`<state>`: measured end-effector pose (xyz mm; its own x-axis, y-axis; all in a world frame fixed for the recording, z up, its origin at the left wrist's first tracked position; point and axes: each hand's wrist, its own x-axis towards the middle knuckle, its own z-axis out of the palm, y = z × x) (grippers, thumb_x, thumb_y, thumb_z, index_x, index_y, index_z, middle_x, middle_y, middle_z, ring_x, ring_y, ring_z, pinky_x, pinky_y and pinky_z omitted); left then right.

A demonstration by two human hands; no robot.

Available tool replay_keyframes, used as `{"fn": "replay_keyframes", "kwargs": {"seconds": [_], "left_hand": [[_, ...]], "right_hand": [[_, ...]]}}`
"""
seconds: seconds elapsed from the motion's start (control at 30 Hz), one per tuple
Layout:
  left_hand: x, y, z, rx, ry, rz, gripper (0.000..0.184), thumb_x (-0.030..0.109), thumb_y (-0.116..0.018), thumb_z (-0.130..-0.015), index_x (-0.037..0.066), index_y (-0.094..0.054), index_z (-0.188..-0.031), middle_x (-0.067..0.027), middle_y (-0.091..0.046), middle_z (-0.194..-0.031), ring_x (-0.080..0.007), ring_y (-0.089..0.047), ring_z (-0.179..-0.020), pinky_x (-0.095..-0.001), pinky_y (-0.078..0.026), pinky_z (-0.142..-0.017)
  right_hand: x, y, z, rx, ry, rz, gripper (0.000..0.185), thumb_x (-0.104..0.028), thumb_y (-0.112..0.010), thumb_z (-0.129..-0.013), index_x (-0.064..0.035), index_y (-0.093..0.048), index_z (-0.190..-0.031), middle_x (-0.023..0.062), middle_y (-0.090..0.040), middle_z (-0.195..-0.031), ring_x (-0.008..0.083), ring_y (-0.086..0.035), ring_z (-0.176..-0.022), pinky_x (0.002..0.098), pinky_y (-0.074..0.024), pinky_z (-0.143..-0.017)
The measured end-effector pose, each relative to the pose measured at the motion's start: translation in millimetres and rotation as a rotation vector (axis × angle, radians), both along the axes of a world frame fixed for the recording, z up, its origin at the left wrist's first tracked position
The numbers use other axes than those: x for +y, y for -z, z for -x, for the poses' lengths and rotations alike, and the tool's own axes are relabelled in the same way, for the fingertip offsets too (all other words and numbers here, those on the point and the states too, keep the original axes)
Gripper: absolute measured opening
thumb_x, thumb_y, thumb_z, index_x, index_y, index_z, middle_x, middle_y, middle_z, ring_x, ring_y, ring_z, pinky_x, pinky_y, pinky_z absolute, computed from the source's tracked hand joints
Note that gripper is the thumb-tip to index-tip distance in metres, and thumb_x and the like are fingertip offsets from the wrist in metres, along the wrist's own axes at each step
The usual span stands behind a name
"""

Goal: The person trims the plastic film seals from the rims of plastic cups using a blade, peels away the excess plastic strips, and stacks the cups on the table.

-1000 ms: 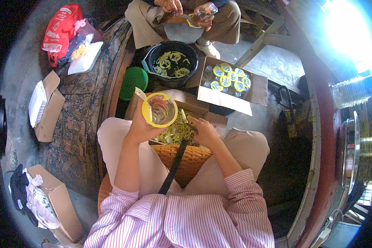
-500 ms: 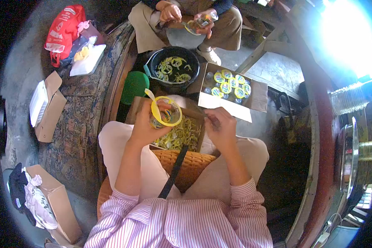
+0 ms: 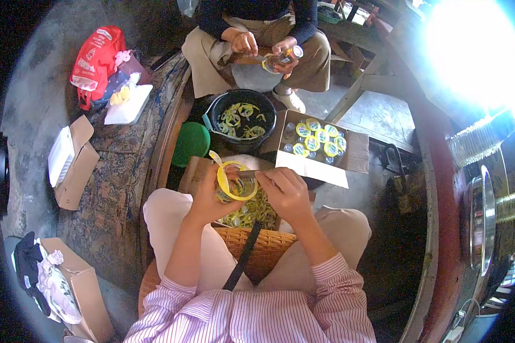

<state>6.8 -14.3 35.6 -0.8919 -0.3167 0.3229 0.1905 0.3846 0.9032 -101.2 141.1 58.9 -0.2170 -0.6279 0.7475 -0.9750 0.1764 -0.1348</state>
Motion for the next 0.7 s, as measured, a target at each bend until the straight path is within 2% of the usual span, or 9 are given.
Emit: {"fn": "replay_keyframes", "kwargs": {"seconds": [0.1,0.7], "left_hand": [[-0.1,3.7,1.1,0.007,0.027,-0.057,0.06,0.012,-0.076,-0.059,0.002,-0.042,-0.107,-0.0142,-0.058,-0.099,-0.0242,-0.059,-0.092,-0.0312,-0.046,-0.079],[4.0,0.1,1.0,-0.085,-0.025,0.094,0.061,0.018,-0.077,-0.059,0.003,-0.041,-0.106,-0.0149,-0.059,-0.097,-0.0272,-0.059,-0.089,-0.0327,-0.046,-0.077]], "right_hand": [[0.9,5.0,-0.3,-0.008,0.006,0.004,0.022,-0.001,-0.062,-0.06,-0.0003,-0.064,-0.082,0.0057,-0.056,-0.075,0.0193,-0.056,-0.068,0.0301,-0.0483,-0.056],[3.5,12.0,-0.6,0.013,-0.013,0.023,0.022,-0.001,-0.063,-0.06,0.0005,-0.065,-0.083,0.0039,-0.055,-0.072,0.0169,-0.054,-0.062,0.0271,-0.0466,-0.053]]}}
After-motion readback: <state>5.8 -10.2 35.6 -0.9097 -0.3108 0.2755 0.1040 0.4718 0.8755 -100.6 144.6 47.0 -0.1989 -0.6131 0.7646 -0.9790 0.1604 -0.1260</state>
